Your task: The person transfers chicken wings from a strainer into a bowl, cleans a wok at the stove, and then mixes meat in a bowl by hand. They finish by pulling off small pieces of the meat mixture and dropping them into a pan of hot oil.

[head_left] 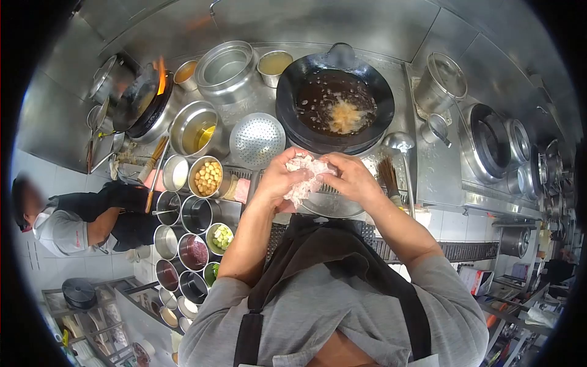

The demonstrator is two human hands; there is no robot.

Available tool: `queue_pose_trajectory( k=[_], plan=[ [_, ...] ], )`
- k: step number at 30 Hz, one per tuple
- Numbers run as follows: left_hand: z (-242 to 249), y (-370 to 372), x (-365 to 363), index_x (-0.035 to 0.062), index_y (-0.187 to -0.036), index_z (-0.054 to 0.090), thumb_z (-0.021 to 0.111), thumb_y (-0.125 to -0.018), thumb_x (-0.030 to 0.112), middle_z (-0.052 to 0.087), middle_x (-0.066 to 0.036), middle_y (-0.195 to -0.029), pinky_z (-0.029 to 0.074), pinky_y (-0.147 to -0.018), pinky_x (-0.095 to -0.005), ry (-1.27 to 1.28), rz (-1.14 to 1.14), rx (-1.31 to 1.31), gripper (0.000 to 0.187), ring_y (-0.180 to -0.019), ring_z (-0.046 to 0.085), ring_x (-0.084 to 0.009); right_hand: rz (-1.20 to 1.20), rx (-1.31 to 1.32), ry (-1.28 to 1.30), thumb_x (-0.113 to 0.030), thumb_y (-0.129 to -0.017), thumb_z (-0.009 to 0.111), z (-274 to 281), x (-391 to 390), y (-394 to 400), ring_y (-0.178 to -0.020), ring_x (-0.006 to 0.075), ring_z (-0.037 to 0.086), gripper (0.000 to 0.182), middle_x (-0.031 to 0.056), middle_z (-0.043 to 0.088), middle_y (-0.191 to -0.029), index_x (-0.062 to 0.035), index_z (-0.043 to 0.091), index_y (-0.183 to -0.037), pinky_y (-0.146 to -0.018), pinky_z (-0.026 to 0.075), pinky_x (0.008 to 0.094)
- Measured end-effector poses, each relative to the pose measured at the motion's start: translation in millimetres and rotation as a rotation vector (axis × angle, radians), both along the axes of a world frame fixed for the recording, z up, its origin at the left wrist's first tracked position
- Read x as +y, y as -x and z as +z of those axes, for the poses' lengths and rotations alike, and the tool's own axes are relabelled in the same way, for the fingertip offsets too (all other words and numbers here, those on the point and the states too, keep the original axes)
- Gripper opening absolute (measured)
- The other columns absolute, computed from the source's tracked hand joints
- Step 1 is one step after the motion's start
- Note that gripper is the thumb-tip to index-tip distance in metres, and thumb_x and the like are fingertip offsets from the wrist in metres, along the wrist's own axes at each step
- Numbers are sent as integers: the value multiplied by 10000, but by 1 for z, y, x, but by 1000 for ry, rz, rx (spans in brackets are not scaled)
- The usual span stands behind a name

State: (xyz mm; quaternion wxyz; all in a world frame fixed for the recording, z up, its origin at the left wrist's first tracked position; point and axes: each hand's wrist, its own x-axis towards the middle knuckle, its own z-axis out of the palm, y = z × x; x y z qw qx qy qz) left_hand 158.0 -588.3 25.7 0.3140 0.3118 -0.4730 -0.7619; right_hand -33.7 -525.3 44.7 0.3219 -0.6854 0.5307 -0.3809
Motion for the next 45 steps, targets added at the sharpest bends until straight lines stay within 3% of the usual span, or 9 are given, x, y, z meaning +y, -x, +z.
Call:
queue_pose_trajectory(
  k=[11,14,16,23,26,28,31,41,45],
  plan=[
    [13,-12,-5,22,-1078,562,639,-792,64,636,-84,-912,515,-666,-275,-116,-35,49,299,-759,625,-154,-101,-327,-361,-193,-799,676,-3,-5,-4,-488,76,547,253,51,602,-626,-3,635,-961,-450,412,254],
    [14,-13,-4,16,-1063,567,645,-778,60,636,-88,-911,514,-655,-284,-60,-50,-5,299,-750,624,-160,-91,-225,-176,-130,-800,654,9,-5,-5,-588,158,616,301,90,642,-778,-25,620,-1081,-536,480,291],
    [11,-15,-7,9,-1055,565,649,-771,63,633,-92,-919,513,-658,-287,-109,-72,5,301,-763,624,-163,-48,124,379,-70,-795,618,26,-2,-12,-767,278,635,386,123,623,-974,-63,582,-1179,-670,512,345],
    [2,-9,-14,-2,-1035,563,662,-771,119,629,-92,-924,513,-675,-287,-318,-56,72,307,-798,625,-175,115,198,215,-47,-790,586,9,-6,0,-877,364,580,294,145,585,-1039,-57,603,-1083,-719,483,397],
    [6,-9,-14,2,-1036,564,676,-774,131,629,-83,-928,509,-683,-279,-314,-146,136,312,-802,620,-160,67,145,248,-94,-821,585,3,-12,6,-702,288,607,176,120,614,-862,-36,610,-986,-610,471,371],
    [10,-7,-14,3,-1040,565,684,-770,131,628,-80,-934,506,-682,-271,-168,-194,31,322,-813,616,-148,-25,-121,-300,-154,-857,587,12,-10,6,-522,144,533,152,52,563,-640,-23,614,-928,-496,419,294],
    [-2,-2,-16,6,-1035,577,689,-760,118,632,-73,-924,499,-667,-258,71,-251,-93,317,-802,611,-128,-31,-362,-397,-183,-870,600,2,-12,7,-477,38,417,165,-31,493,-565,-20,614,-894,-445,335,224],
    [-1,23,-4,-20,-964,654,678,-749,83,675,-77,-835,498,-651,-259,526,-57,-665,239,-730,629,-126,-55,-665,-426,-135,-875,584,2,0,6,-454,19,370,115,-41,501,-588,-23,605,-857,-406,259,201],
    [-18,14,-13,-35,-935,641,655,-764,52,677,-90,-845,511,-640,-267,245,1,-358,192,-741,649,-147,-121,-729,-322,-130,-893,563,20,8,17,-451,34,425,108,-19,527,-598,-31,587,-856,-391,294,198]
  ],
)
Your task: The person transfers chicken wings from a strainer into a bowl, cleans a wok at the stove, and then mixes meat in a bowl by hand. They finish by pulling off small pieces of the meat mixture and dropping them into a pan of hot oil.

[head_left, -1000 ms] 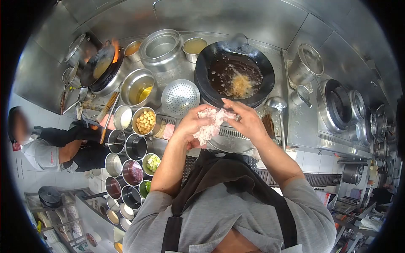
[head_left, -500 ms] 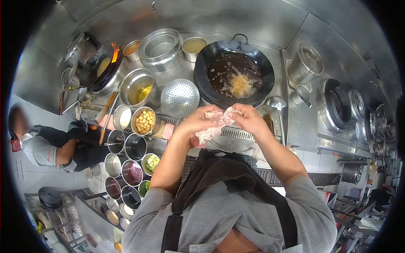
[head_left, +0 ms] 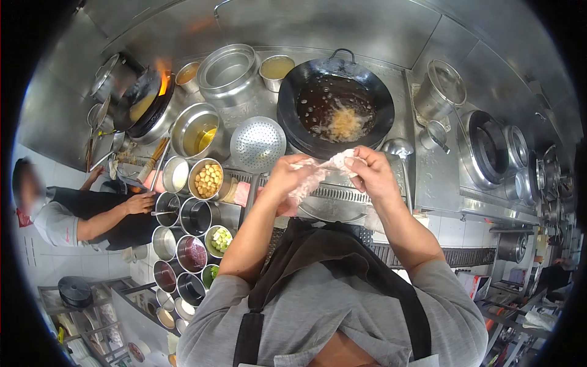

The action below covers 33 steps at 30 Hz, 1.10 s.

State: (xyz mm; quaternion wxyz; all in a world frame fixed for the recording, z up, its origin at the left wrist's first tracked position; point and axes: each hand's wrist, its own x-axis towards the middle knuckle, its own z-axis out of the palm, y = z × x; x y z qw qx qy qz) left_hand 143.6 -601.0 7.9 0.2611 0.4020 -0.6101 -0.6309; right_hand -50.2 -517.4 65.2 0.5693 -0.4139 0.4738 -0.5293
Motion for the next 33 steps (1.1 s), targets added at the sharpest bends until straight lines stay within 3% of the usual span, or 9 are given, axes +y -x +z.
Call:
queue_pose_trajectory(
  k=[6,10,18,23,27,28,31,32,33],
  plan=[
    [4,-13,-8,-11,-911,600,615,-802,13,655,-98,-836,540,-607,-295,-353,209,376,113,-705,652,-173,-154,-201,121,-263,-908,584,-26,3,17,-547,109,562,215,35,599,-761,-64,564,-830,-440,458,239],
    [-3,-13,-5,-8,-914,596,614,-798,8,653,-94,-827,540,-608,-296,-356,198,368,118,-695,649,-176,-419,-262,-16,-172,-861,632,-49,-8,16,-702,216,671,154,107,653,-868,-66,529,-817,-498,518,272],
    [-6,-17,-3,0,-940,564,583,-811,29,647,-135,-880,545,-619,-326,-540,291,592,133,-711,643,-225,-476,-255,-105,-81,-806,654,-59,-1,3,-509,160,581,157,69,607,-682,-61,501,-831,-439,452,231],
    [-15,-25,-5,2,-971,544,569,-824,59,642,-158,-917,546,-599,-361,-585,360,657,159,-699,632,-242,-379,129,-168,-341,-794,721,-87,-15,29,-437,67,417,313,-26,534,-601,-107,546,-683,-424,322,210],
    [-23,-35,-4,0,-971,536,560,-830,65,638,-158,-906,545,-585,-371,-575,361,668,157,-699,632,-247,-368,690,-160,-521,-806,630,-100,-55,45,-559,241,500,536,107,557,-620,-1,546,-710,-572,413,346],
    [-23,-37,-2,0,-971,536,560,-830,65,638,-158,-906,545,-585,-371,-572,368,669,157,-699,632,-247,-311,776,-224,-534,-810,595,-97,-65,45,-758,353,572,567,201,611,-766,32,569,-827,-727,447,403],
    [-18,-45,1,16,-924,544,558,-843,47,634,-135,-842,535,-580,-342,-579,402,654,88,-678,631,-220,-267,1003,-4,-430,-826,622,-120,-100,42,-785,304,639,445,188,643,-798,13,594,-853,-701,475,374],
    [-18,-49,3,13,-922,542,557,-844,47,634,-137,-844,536,-574,-342,-572,415,646,86,-677,631,-220,-78,1031,-214,-353,-836,584,-119,-112,43,-1040,375,568,427,239,610,-1058,4,580,-1070,-895,431,433],
    [-18,-52,4,11,-920,540,556,-845,48,633,-139,-845,536,-569,-341,-565,430,637,85,-676,631,-220,-64,1030,-208,-353,-836,584,-128,-124,43,-1040,375,568,427,239,610,-1058,4,580,-1070,-895,431,433]
  ],
)
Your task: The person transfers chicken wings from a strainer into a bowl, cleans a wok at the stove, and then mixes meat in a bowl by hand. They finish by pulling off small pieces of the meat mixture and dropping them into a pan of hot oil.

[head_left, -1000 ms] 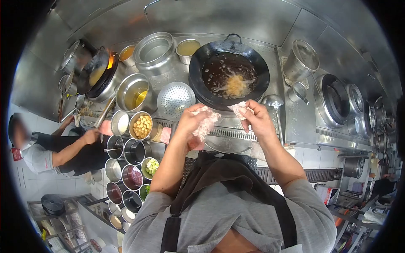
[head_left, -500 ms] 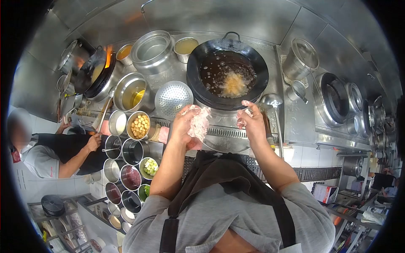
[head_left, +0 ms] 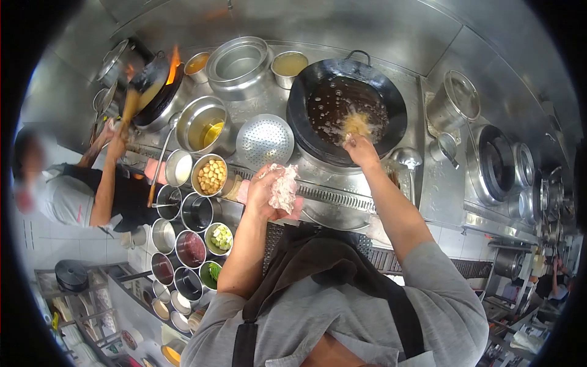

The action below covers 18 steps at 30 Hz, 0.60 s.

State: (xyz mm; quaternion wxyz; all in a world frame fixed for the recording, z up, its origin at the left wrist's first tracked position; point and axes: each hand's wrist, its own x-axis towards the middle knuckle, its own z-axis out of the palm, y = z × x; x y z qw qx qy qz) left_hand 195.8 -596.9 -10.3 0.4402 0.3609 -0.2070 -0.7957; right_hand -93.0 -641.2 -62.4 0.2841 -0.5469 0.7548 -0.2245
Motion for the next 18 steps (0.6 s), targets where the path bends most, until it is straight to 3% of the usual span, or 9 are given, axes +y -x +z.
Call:
queue_pose_trajectory(
  k=[2,4,6,8,10,12,14,18],
  plan=[
    [-8,-9,2,8,-937,538,553,-840,44,632,-138,-857,542,-601,-346,15,33,-1,105,-704,636,-225,-8,-20,103,-276,-860,550,-27,-18,-1,-1047,375,563,382,219,603,-1103,-13,570,-1136,-922,421,428],
    [-10,-17,6,6,-954,535,551,-835,40,632,-136,-869,547,-633,-351,25,64,-2,125,-732,640,-230,15,79,229,-196,-862,539,-19,-22,-7,-1059,352,567,388,207,597,-1127,-40,539,-1217,-931,428,404],
    [-11,-22,10,10,-952,535,549,-832,21,631,-130,-869,545,-680,-344,26,102,-9,121,-751,641,-226,-78,-95,385,-125,-856,554,-5,-20,-10,-1069,277,588,406,174,615,-1129,-36,520,-1250,-910,448,357],
    [-11,-25,12,8,-955,535,547,-836,38,631,-128,-878,543,-691,-344,33,109,-30,124,-760,640,-225,-125,-472,529,0,-853,497,28,1,-17,-988,238,628,394,128,604,-1163,-14,508,-1247,-784,503,299],
    [-6,-25,14,5,-959,535,546,-840,55,630,-125,-887,541,-702,-344,41,111,-49,130,-769,640,-223,-125,-764,576,22,-874,483,85,42,-31,-920,204,641,347,135,612,-1110,23,515,-1220,-697,510,264],
    [6,-22,15,-5,-996,530,535,-850,102,625,-124,-914,537,-716,-347,91,116,42,181,-799,637,-221,-69,-767,584,-4,-887,493,112,84,-35,-864,179,646,323,125,625,-1077,7,532,-1207,-655,503,248],
    [16,-15,13,-12,-1023,525,534,-842,115,621,-135,-941,537,-720,-350,115,92,10,221,-815,635,-227,-19,-774,590,-30,-899,503,113,104,-36,-809,153,651,300,116,638,-1044,-8,549,-1195,-613,496,232],
    [22,6,6,-31,-1092,506,535,-791,91,606,-171,-1011,535,-735,-356,188,6,35,325,-851,627,-245,88,-721,288,-125,-890,581,97,115,-48,-765,117,639,365,90,633,-1027,-17,530,-1235,-546,468,210]
  ],
)
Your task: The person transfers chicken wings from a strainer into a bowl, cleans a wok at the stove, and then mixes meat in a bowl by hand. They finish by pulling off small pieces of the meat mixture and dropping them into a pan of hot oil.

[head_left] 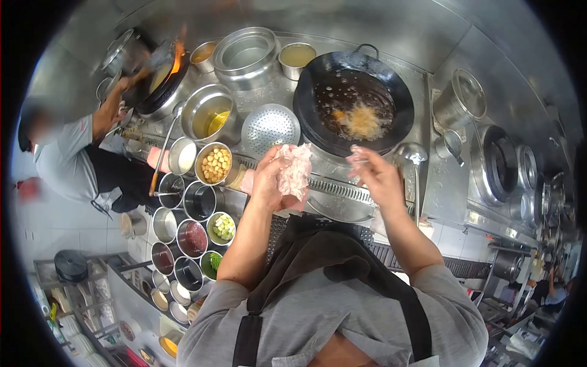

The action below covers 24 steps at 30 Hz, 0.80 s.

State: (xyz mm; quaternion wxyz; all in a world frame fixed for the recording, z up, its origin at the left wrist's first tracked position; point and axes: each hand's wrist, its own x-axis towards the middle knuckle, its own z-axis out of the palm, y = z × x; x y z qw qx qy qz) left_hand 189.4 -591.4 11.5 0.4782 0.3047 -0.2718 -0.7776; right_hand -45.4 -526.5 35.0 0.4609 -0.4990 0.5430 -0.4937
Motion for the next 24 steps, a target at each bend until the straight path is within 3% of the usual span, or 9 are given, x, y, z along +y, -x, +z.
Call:
queue_pose_trajectory(
  k=[2,8,12,15,24],
  plan=[
    [4,12,-2,-36,-1102,503,532,-773,76,602,-175,-1026,532,-757,-361,29,-68,31,349,-872,623,-253,61,-126,-86,-158,-872,621,-16,-5,-7,-774,112,627,437,87,621,-1048,-24,501,-1271,-557,474,217],
    [13,30,-1,-40,-1127,504,515,-732,0,587,-179,-1078,515,-840,-385,71,-242,34,398,-961,606,-278,78,-163,14,-209,-836,676,-23,-8,-24,-791,106,602,551,75,617,-1043,13,458,-1291,-572,484,232],
    [12,39,1,-10,-1125,522,494,-728,-57,586,-164,-1096,504,-862,-372,122,-187,93,400,-991,596,-254,80,-318,-119,-197,-834,675,-25,-9,-26,-713,78,577,350,33,644,-858,10,586,-1102,-584,484,235],
    [7,42,3,7,-1132,528,500,-733,-58,587,-145,-1109,492,-877,-354,128,-199,72,406,-1009,587,-232,-7,-250,-71,-179,-837,667,-17,-10,-29,-649,69,557,242,20,633,-774,-1,621,-994,-556,465,226],
    [10,35,3,14,-1138,555,548,-720,-66,612,-105,-1083,484,-859,-312,177,-126,-67,425,-985,593,-188,-11,-288,-72,-134,-830,656,-2,-8,-14,-539,49,492,154,-19,546,-608,-19,630,-929,-490,400,220]
  ],
)
